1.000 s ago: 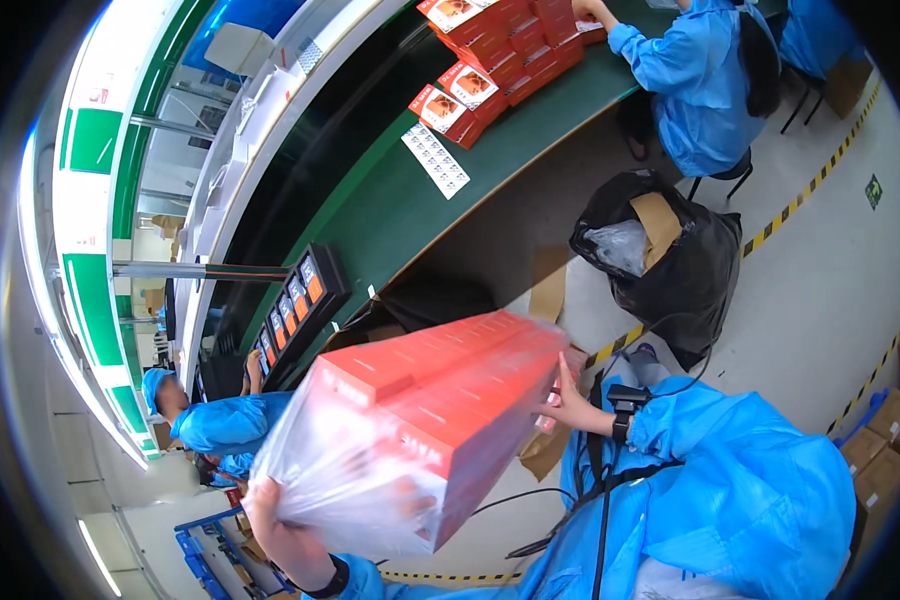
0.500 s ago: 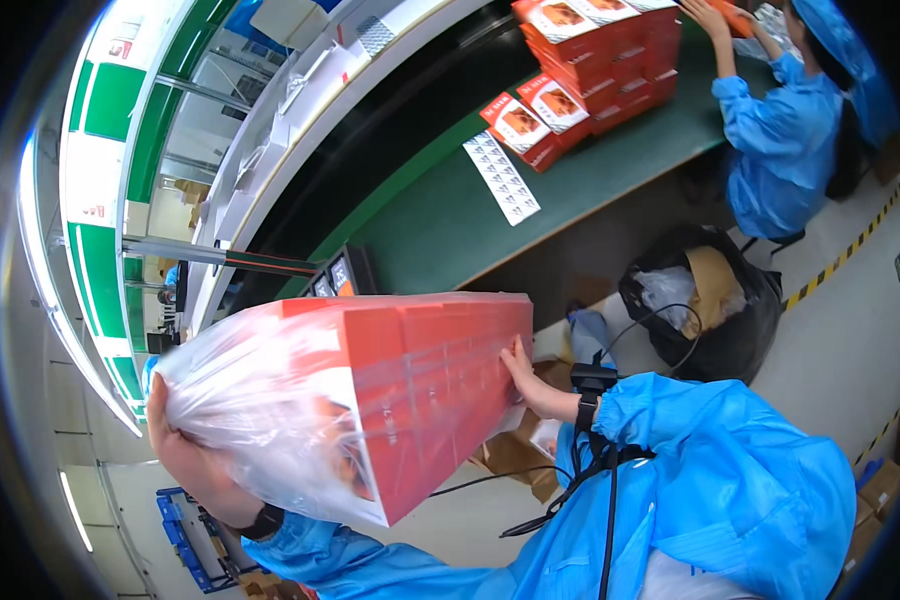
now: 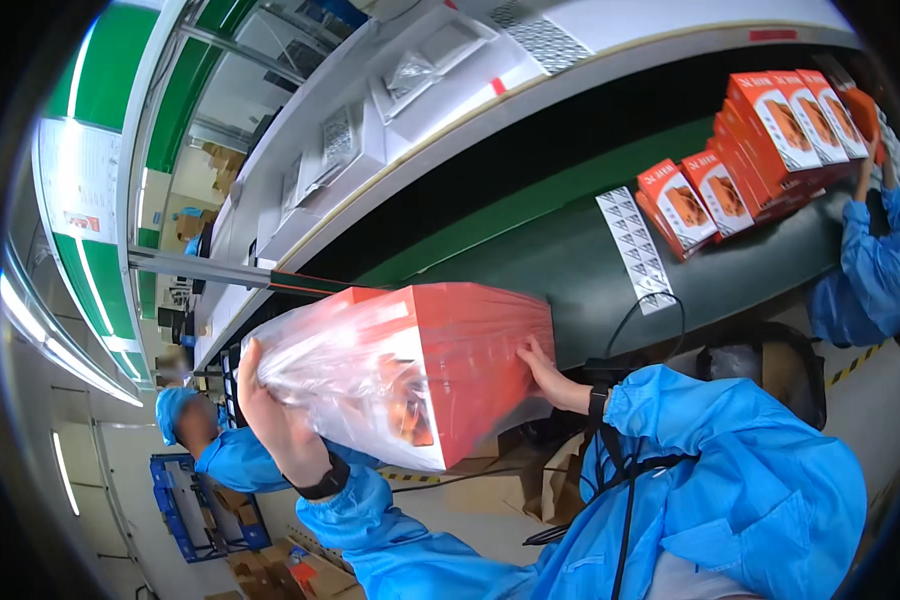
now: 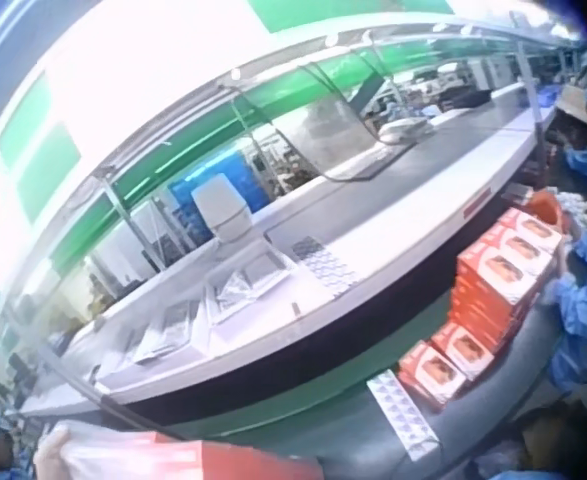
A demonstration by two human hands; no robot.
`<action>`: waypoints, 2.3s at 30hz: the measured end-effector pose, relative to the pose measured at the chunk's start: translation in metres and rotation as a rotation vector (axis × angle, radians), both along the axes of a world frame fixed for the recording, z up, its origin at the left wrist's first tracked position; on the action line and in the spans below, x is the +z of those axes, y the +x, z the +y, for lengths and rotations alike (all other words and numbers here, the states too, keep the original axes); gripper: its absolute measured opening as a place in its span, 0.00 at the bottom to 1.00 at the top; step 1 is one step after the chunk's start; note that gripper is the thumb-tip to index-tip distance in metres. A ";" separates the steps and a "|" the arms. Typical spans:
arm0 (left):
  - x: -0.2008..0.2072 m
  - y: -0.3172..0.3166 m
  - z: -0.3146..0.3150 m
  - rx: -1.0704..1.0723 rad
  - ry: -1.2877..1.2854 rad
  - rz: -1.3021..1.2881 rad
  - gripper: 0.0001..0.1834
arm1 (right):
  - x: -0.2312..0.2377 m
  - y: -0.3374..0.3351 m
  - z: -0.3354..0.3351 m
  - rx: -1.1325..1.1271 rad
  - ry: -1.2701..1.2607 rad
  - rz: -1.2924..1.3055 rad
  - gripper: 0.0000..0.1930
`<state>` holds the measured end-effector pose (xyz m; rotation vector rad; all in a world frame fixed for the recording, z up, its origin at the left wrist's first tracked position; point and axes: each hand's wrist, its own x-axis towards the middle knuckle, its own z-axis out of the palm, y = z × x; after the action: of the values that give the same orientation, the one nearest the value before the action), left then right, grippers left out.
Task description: Labeling and packaging electronic device boxes on a production line.
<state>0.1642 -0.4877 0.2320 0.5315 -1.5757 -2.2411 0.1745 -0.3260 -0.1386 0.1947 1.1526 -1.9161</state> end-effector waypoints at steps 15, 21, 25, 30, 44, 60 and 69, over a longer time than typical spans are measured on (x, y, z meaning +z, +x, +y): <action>-0.022 -0.087 -0.099 0.101 -0.028 0.105 0.07 | -0.036 -0.039 -0.070 -0.200 0.002 0.242 0.37; -0.033 -0.040 -0.107 -0.035 -0.434 0.067 0.13 | 0.060 -0.087 -0.056 -0.150 -0.002 0.405 0.37; -0.003 0.003 -0.079 -0.001 -1.288 -0.283 0.20 | 0.142 -0.140 -0.064 -0.122 -0.271 0.823 0.40; -0.001 0.047 -0.092 0.504 -1.321 -0.410 0.21 | 0.199 -0.171 -0.062 -0.003 -0.243 1.100 0.37; -0.180 -0.029 -0.199 -0.124 -0.578 0.416 0.10 | 0.067 -0.292 -0.133 0.085 0.061 0.802 0.07; -0.313 0.047 -0.231 0.317 -1.481 -0.181 0.11 | -0.117 -0.326 0.054 1.136 1.463 1.519 0.11; 0.009 0.088 -0.015 0.395 -0.692 0.787 0.08 | 0.237 -0.198 0.033 0.536 0.337 1.390 0.14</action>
<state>0.2519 -0.5026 0.2411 -0.2097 -1.4823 -1.2346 -0.0240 -0.2928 0.0980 -1.3262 2.0821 -1.2008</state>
